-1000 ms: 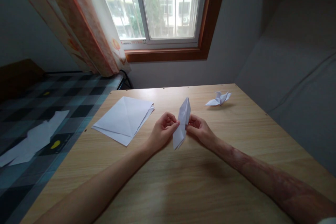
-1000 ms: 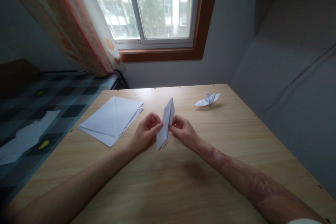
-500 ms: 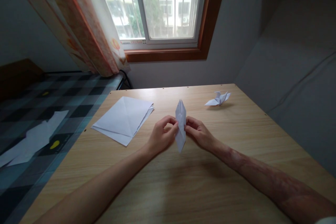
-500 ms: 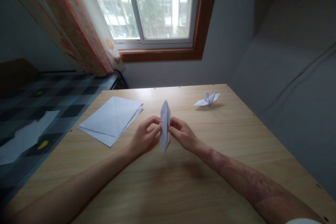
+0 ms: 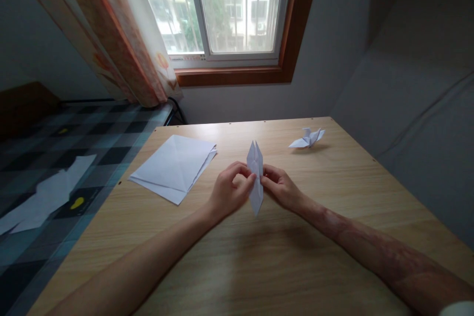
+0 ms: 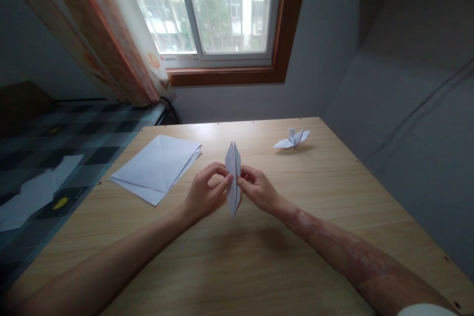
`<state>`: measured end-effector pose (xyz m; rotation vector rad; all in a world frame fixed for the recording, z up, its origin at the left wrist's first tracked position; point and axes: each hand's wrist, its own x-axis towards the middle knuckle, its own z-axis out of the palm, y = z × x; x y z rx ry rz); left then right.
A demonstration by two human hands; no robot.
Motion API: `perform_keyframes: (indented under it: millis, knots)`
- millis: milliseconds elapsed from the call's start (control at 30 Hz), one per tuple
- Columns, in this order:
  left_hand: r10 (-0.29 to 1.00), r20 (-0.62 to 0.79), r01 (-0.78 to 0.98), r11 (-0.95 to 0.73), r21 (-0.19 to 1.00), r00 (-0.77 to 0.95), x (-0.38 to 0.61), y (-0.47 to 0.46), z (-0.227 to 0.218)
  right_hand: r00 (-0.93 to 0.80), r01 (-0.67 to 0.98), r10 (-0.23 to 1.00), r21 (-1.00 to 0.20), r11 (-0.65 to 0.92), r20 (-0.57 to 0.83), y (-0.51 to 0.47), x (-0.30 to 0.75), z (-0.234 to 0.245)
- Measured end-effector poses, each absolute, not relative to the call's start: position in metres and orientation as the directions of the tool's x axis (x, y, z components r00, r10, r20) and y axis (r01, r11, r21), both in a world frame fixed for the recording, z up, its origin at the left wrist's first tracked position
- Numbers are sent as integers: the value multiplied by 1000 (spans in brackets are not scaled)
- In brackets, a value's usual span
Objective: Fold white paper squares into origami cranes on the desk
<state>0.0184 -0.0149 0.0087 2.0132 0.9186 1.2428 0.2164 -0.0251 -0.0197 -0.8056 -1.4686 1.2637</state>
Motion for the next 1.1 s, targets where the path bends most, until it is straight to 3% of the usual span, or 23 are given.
perform_keyframes:
  millis: [367, 667, 867, 1100]
  knots:
    - [785, 488, 280, -602, 748, 383, 17, -15, 8, -263, 14, 925, -957, 289, 275, -28, 217, -21]
    - [889, 234, 15, -261, 965, 392, 16, -4, 2, -169, -130, 950, -961, 243, 263, -25, 217, -22]
    - [910, 190, -169, -136, 976, 369, 17, -1, -4, -151, -221, 962, -956, 194, 230, -22, 218, -27]
    - [913, 94, -181, -23, 983, 397, 15, 0, -1, -151, -299, 964, -940, 165, 217, -21, 217, -27]
